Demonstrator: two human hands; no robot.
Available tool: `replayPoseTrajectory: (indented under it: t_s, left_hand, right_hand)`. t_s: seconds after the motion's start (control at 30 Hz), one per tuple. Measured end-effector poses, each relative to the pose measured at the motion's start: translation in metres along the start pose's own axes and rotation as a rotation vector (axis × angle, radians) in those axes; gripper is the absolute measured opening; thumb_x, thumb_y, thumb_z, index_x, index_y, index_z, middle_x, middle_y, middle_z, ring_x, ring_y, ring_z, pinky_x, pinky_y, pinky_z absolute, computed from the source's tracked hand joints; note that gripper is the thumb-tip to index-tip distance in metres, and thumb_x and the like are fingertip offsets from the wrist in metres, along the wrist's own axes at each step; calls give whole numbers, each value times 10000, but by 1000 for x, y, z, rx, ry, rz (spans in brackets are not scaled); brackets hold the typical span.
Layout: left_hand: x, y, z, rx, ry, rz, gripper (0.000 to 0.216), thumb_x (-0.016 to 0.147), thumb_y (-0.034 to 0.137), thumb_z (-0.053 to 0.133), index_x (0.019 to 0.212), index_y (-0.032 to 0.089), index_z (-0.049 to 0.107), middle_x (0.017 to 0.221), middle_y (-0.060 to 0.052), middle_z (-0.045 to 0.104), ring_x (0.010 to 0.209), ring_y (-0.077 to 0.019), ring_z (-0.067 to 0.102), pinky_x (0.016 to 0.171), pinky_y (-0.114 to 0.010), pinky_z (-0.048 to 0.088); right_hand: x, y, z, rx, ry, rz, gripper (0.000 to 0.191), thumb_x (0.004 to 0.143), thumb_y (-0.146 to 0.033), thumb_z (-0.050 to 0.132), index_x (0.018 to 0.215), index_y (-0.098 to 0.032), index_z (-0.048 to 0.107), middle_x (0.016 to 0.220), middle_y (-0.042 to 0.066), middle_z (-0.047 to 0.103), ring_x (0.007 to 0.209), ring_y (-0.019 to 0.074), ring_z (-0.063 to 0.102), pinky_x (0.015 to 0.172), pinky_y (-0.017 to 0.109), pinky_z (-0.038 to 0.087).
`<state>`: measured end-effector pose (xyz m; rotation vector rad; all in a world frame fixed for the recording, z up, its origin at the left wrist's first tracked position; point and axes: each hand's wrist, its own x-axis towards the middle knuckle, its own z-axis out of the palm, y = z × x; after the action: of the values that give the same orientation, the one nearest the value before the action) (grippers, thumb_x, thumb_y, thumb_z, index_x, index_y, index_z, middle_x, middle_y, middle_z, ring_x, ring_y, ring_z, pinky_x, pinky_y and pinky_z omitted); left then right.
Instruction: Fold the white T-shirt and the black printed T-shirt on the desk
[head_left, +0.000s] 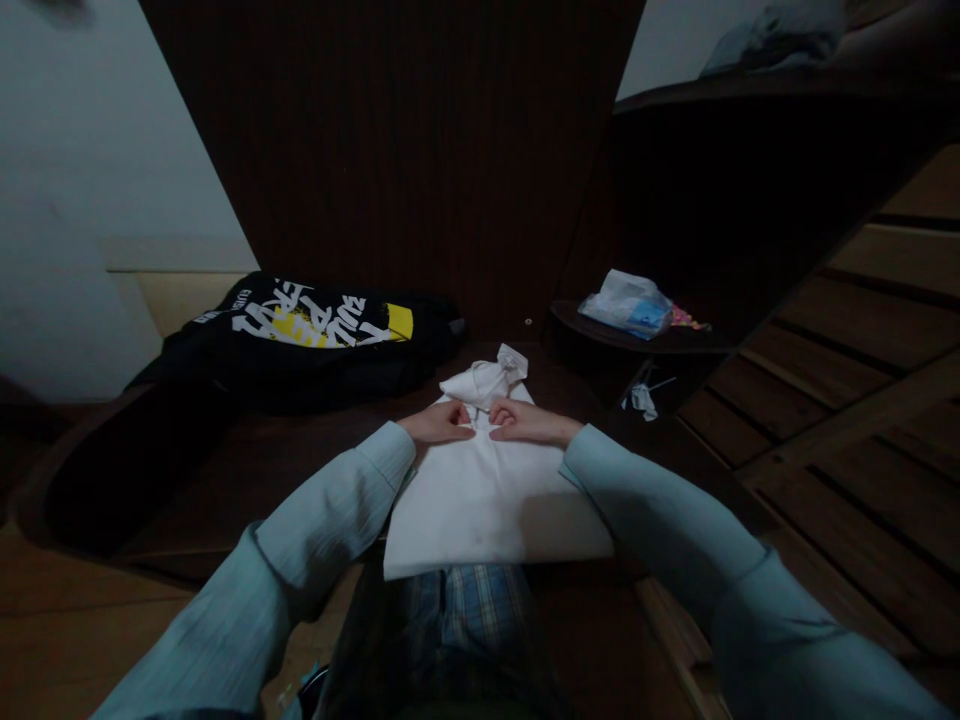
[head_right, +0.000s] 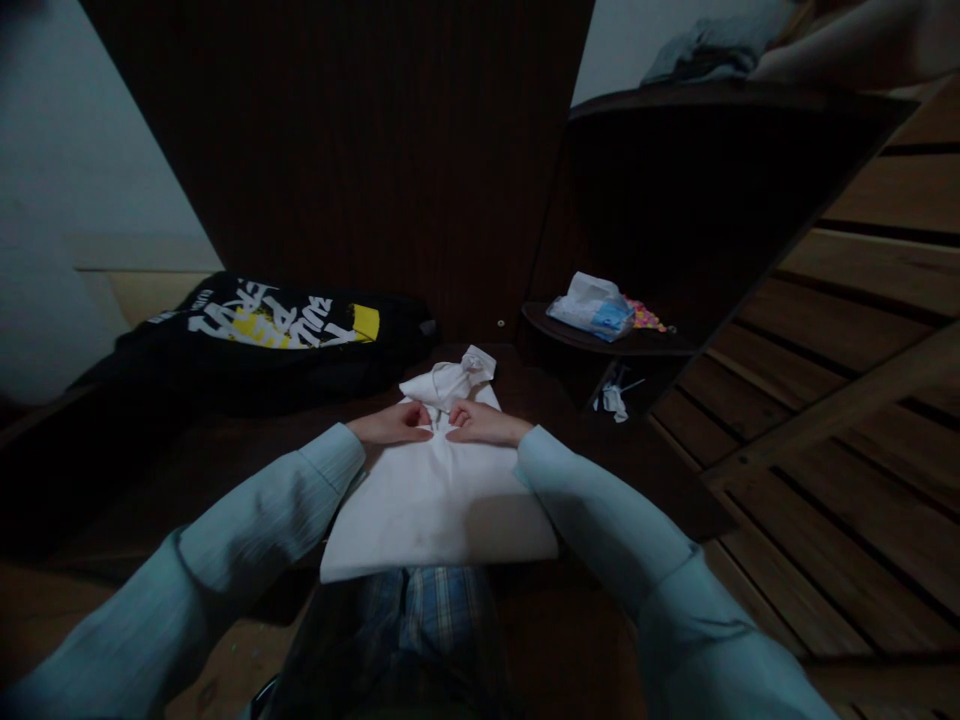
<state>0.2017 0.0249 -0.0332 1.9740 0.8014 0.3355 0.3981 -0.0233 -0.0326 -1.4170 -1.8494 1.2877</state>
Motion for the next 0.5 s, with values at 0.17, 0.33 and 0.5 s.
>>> replayPoseTrajectory:
  t_s: [0.17, 0.33, 0.5]
  left_hand:
    - [0, -3, -1, 101, 1, -5, 331, 587, 432, 640, 656, 164, 458, 561, 57, 403, 536, -92, 361, 489, -221, 285]
    - [-2, -1, -1, 79, -27, -3, 372, 612, 506, 602, 623, 154, 484, 550, 54, 409, 518, -81, 352, 484, -215, 282]
    - [-1, 2, 1, 105, -114, 32, 383, 616, 511, 613, 603, 134, 547, 533, 53, 422, 518, -75, 357, 488, -205, 283]
  right_hand:
    - [5, 4, -3, -44, -60, 53, 305, 588, -331, 685, 753, -164, 490, 588, -64, 465, 520, 66, 407, 459, 178, 283]
    - [6, 6, -4, -59, -44, -9, 252, 627, -375, 631, 708, -152, 547, 602, -42, 510, 549, 82, 441, 501, 201, 317]
    - [6, 4, -4, -129, -94, -50, 291, 636, -415, 620, 717, -136, 618, 629, -19, 556, 590, 106, 473, 549, 220, 351]
